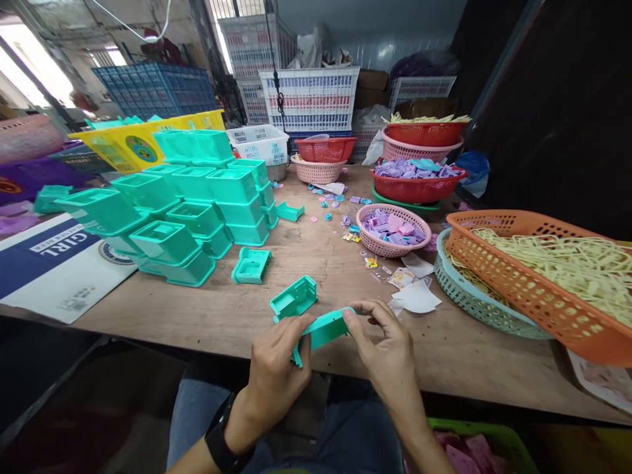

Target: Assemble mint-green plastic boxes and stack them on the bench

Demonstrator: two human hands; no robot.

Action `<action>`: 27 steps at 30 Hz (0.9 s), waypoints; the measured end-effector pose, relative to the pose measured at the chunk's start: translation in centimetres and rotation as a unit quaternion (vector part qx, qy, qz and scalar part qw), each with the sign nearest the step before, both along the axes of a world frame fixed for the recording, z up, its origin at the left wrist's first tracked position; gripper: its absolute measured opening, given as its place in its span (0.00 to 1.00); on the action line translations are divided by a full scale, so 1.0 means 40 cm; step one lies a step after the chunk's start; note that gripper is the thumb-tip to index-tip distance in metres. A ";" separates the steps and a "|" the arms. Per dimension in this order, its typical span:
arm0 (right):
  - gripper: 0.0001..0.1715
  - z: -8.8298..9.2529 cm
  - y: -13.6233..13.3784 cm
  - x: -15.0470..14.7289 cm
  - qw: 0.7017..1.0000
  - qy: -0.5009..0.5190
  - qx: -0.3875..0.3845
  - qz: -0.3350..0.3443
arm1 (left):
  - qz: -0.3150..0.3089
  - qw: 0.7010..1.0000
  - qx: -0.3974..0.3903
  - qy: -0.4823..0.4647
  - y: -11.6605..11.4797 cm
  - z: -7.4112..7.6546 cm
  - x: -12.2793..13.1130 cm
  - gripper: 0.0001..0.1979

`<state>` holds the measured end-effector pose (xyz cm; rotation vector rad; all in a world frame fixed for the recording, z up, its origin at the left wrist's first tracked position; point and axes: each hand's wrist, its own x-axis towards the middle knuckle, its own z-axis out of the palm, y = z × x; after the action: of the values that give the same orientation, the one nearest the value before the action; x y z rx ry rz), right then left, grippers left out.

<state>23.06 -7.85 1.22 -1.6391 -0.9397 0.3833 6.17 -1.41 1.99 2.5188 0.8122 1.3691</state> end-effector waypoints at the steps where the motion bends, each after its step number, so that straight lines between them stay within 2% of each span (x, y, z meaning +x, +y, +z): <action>1: 0.17 0.001 0.001 -0.001 1.000 0.004 -0.006 -0.001 | -0.002 1.000 -0.007 -0.002 0.001 0.000 0.000 0.14; 12: 0.24 -0.016 0.000 -0.002 0.999 0.039 -0.031 0.003 | -0.019 0.994 -0.090 -0.065 0.009 -0.009 0.005 0.15; 16: 0.23 -0.014 -0.003 -0.003 1.000 0.015 -0.025 0.013 | -0.034 0.993 -0.072 -0.083 0.014 -0.024 0.004 0.15; 20: 0.23 -0.017 -0.005 -0.005 1.000 -0.007 -0.023 0.014 | -0.049 0.997 -0.034 -0.050 0.020 -0.046 -0.004 0.16; 27: 0.23 -0.025 -0.009 -0.007 0.998 -0.051 -0.017 0.014 | -0.035 0.999 0.034 -0.005 0.029 -0.085 -0.010 0.19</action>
<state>22.79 -8.21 0.20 -1.6905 -1.0389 0.3390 5.79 -0.26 -1.42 2.5626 0.6789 1.4090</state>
